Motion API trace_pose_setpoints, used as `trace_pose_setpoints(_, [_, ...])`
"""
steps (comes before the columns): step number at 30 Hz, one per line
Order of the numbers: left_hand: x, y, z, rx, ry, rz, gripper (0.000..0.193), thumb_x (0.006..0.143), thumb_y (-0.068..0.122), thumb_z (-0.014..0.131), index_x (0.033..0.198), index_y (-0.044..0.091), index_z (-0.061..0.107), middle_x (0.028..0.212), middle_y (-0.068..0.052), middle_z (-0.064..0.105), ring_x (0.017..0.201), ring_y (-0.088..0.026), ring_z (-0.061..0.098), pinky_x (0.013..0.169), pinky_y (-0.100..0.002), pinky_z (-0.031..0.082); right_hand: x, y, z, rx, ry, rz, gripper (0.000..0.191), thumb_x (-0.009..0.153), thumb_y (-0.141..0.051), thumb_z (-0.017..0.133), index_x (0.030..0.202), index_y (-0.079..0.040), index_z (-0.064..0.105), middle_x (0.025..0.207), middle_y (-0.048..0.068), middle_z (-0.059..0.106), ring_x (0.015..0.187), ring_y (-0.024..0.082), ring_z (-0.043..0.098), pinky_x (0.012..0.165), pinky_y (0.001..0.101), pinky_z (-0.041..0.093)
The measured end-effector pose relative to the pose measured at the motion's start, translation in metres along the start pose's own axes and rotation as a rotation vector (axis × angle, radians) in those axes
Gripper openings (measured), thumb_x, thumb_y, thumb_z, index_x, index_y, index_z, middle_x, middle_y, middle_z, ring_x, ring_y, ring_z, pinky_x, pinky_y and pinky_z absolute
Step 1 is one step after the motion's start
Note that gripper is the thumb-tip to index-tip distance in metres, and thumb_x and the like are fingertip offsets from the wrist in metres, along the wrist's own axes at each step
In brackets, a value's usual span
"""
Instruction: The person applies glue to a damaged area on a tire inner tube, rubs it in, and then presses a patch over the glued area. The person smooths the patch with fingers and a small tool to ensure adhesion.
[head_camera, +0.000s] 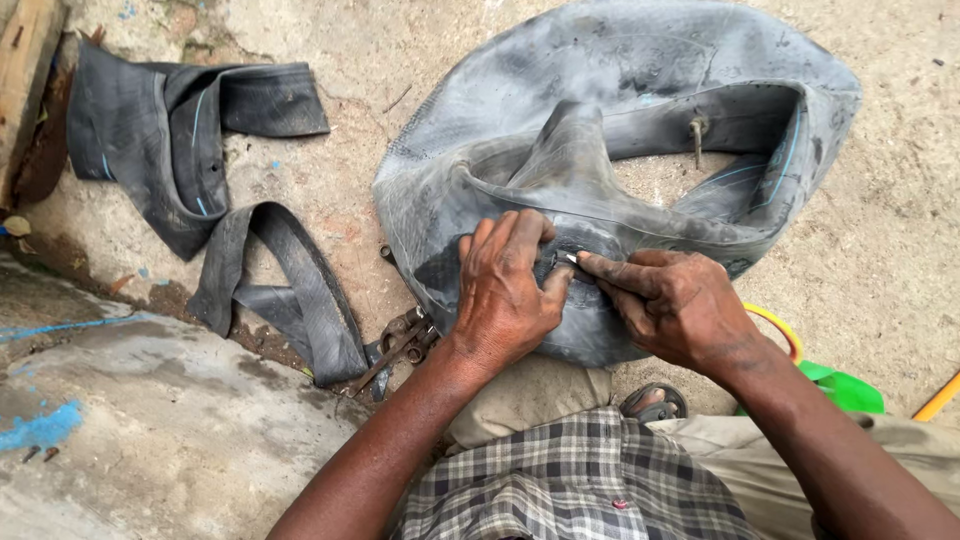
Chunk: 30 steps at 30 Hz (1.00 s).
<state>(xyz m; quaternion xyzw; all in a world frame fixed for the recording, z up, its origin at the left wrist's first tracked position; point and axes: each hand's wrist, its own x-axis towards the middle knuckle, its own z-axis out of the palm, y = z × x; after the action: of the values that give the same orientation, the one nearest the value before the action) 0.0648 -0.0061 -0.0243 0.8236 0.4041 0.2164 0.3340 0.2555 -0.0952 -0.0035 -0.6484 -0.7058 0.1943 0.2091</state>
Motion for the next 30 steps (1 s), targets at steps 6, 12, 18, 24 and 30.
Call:
trace_pose_setpoints(6, [-0.002, -0.009, 0.009, -0.024, -0.015, 0.018, 0.04, 0.077, 0.014, 0.082, 0.107, 0.008, 0.055, 0.097, -0.009, 0.061, 0.092, -0.025, 0.057, 0.083, -0.045, 0.038, 0.005, -0.018, -0.003, -0.333, -0.181, 0.08, 0.051, 0.077, -0.016, 0.071, 0.128, -0.025, 0.073, 0.077, 0.012, 0.07, 0.057, 0.033, 0.068, 0.052, 0.0457, 0.054])
trace_pose_setpoints(12, [0.004, -0.007, 0.007, -0.002, -0.014, -0.005, 0.041, 0.077, 0.015, 0.082, 0.108, 0.006, 0.057, 0.103, -0.013, 0.063, 0.099, -0.034, 0.058, 0.086, -0.05, 0.039, 0.021, -0.032, -0.007, -0.411, -0.284, 0.141, 0.048, 0.085, -0.016, 0.067, 0.131, -0.03, 0.073, 0.08, 0.016, 0.072, 0.061, 0.035, 0.069, 0.055, 0.0478, 0.054])
trace_pose_setpoints(18, [-0.002, 0.007, -0.003, 0.009, 0.011, -0.003, 0.043, 0.079, 0.018, 0.079, 0.115, 0.005, 0.06, 0.108, -0.016, 0.062, 0.102, -0.034, 0.058, 0.087, -0.051, 0.04, 0.006, -0.009, -0.022, 0.182, -0.038, 0.021, 0.041, 0.087, -0.006, 0.069, 0.126, -0.018, 0.074, 0.089, 0.015, 0.076, 0.07, 0.023, 0.074, 0.062, 0.038, 0.059])
trace_pose_setpoints(24, [-0.063, 0.02, 0.022, 0.165, 0.132, 0.251, 0.056, 0.093, 0.024, 0.075, 0.138, 0.0, 0.053, 0.134, -0.022, 0.057, 0.127, -0.039, 0.048, 0.105, -0.058, 0.032, 0.006, 0.001, -0.021, 0.086, -0.085, 0.061, 0.038, 0.088, -0.007, 0.071, 0.124, -0.016, 0.074, 0.08, 0.014, 0.073, 0.061, 0.021, 0.067, 0.056, 0.0367, 0.055])
trace_pose_setpoints(30, [-0.074, 0.033, 0.035, 0.077, 0.012, 0.157, 0.089, 0.088, 0.045, 0.074, 0.148, -0.012, 0.041, 0.151, -0.026, 0.038, 0.137, -0.044, 0.031, 0.108, -0.064, 0.019, 0.019, -0.005, -0.035, -0.004, -0.18, 0.086, 0.037, 0.087, -0.01, 0.072, 0.124, -0.016, 0.075, 0.076, 0.015, 0.071, 0.056, 0.025, 0.066, 0.052, 0.0388, 0.051])
